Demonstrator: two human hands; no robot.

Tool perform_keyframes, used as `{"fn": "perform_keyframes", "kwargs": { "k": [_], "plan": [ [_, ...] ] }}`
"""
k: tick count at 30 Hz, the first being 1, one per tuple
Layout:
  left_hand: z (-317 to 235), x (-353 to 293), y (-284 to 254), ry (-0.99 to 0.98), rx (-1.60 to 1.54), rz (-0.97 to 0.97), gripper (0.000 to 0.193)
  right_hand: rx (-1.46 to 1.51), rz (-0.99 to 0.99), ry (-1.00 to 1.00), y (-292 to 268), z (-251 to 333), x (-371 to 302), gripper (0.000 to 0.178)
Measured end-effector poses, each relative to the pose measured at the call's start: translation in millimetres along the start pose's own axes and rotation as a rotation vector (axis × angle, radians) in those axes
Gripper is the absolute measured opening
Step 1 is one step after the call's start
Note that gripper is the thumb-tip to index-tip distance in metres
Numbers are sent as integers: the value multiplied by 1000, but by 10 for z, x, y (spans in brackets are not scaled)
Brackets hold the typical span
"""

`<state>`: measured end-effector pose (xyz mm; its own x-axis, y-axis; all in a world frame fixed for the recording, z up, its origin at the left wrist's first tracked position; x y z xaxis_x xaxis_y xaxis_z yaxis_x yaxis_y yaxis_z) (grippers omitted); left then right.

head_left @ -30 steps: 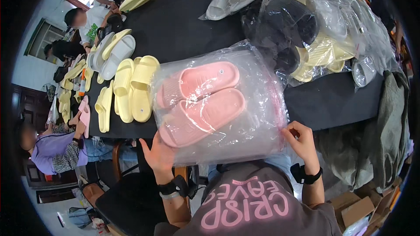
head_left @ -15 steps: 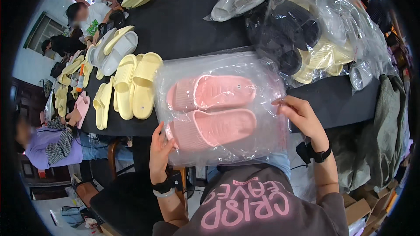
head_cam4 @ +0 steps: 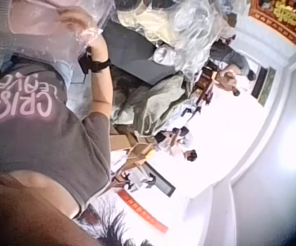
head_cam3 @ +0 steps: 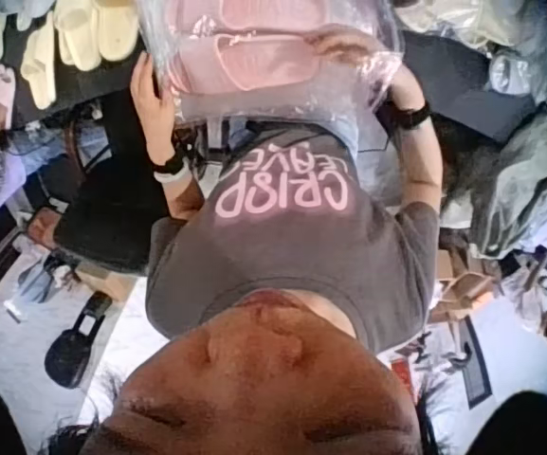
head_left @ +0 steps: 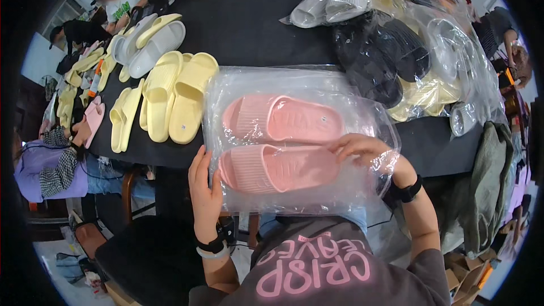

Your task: The person places pairs of plastic slippers into clear plastic bags on a table. They handle yellow, pink, black, and white slippers, placing each pair into a bag and setting it aside. Other people are visible in the background performing similar tasks.

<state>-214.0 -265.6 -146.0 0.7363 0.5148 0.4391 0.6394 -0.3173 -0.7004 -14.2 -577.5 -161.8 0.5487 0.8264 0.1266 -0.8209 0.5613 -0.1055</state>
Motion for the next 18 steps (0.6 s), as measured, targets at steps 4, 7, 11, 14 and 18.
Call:
{"fn": "perform_keyframes", "kwargs": {
  "k": [4, 7, 11, 14, 18],
  "plan": [
    [-58, 91, 245, -7, -201, 129, 46, -568, 74, -422, 645, 347, 500, 30],
    [-33, 132, 468, 62, -226, 177, 47, -747, 124, -558, 966, 261, 779, 30],
    [134, 130, 616, 19, -334, 178, 48, -888, 113, -578, 1142, -184, 987, 31],
    [253, 51, 659, 60, -207, 168, 53, -849, 164, -541, 1106, -16, 978, 31],
    [300, 13, 770, 51, -42, 224, 58, -774, -69, -455, 799, -187, 627, 29]
  ]
}}
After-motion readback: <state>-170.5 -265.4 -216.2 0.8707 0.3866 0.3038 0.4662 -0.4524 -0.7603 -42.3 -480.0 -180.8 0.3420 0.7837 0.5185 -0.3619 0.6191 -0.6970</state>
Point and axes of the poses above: each hand's wrist, its own x-axis towards the middle knuckle, its own y-axis out of the palm, z = x × y, the point moved 6 cm from there along x, towards the middle knuckle, and after that the axes turned 14 degrees about -z, right-handed, at the moved point
